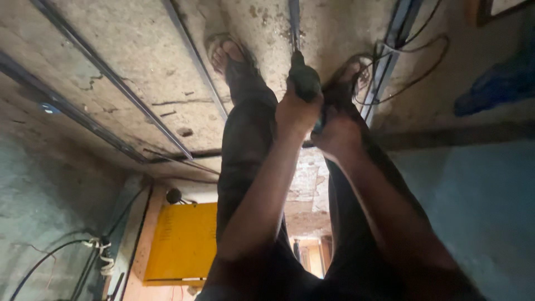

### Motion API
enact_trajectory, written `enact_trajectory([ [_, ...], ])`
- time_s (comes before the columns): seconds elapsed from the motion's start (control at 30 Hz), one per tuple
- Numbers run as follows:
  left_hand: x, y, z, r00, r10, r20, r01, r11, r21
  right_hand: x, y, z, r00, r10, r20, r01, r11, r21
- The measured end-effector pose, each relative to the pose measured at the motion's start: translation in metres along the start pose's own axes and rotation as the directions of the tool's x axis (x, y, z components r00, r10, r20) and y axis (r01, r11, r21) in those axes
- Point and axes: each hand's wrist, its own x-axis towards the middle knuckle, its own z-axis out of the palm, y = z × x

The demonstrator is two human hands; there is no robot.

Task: The person uses a corded drill to make holes in a concrete ceiling along metal conduit lines. Another person occasionally pours water from a plastic bottle onto the drilling area to reduce dust. The person continues drilling multiple holes in sequence.

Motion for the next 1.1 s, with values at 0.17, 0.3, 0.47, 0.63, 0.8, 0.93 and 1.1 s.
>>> enact_trajectory([
  [0.17, 0.007, 0.002, -0.008, 0.998, 0.057, 0.001, -0.057, 0.998, 0.019, 0.0, 0.003, 0.015, 1.0, -0.024, -0.004, 0.025, 0.997, 0.079],
  [0.3, 0.014, -0.018, -0.003, 0.954, -0.117, 0.275, 0.259, 0.785, -0.563, -0.009, 0.015, 0.015, 0.999, -0.025, -0.043, 0.028, 0.996, 0.081],
  [0.47, 0.033, -0.036, -0.001, 0.896, 0.075, 0.437, 0.347, 0.494, -0.797, -0.007, 0.002, 0.02, 0.999, 0.006, -0.053, 0.003, 0.986, 0.169],
  [0.63, 0.044, -0.06, 0.019, 0.921, -0.077, 0.382, 0.353, 0.579, -0.735, -0.01, 0.001, 0.014, 0.998, 0.068, 0.014, -0.069, 0.989, 0.127],
  [0.8, 0.043, -0.085, 0.02, 0.801, 0.05, 0.597, 0.57, 0.242, -0.785, -0.011, 0.006, 0.001, 0.999, -0.006, 0.035, 0.007, 0.999, -0.041],
  [0.93, 0.037, -0.071, 0.019, 0.892, 0.055, 0.448, 0.412, 0.304, -0.859, -0.008, 0.006, -0.003, 0.991, -0.074, -0.111, 0.068, 0.996, -0.053],
  [1.1, 0.031, -0.061, 0.018, 0.92, 0.01, 0.392, 0.353, 0.412, -0.84, -0.012, 0.011, 0.013, 0.992, -0.045, -0.115, 0.049, 0.998, 0.03],
])
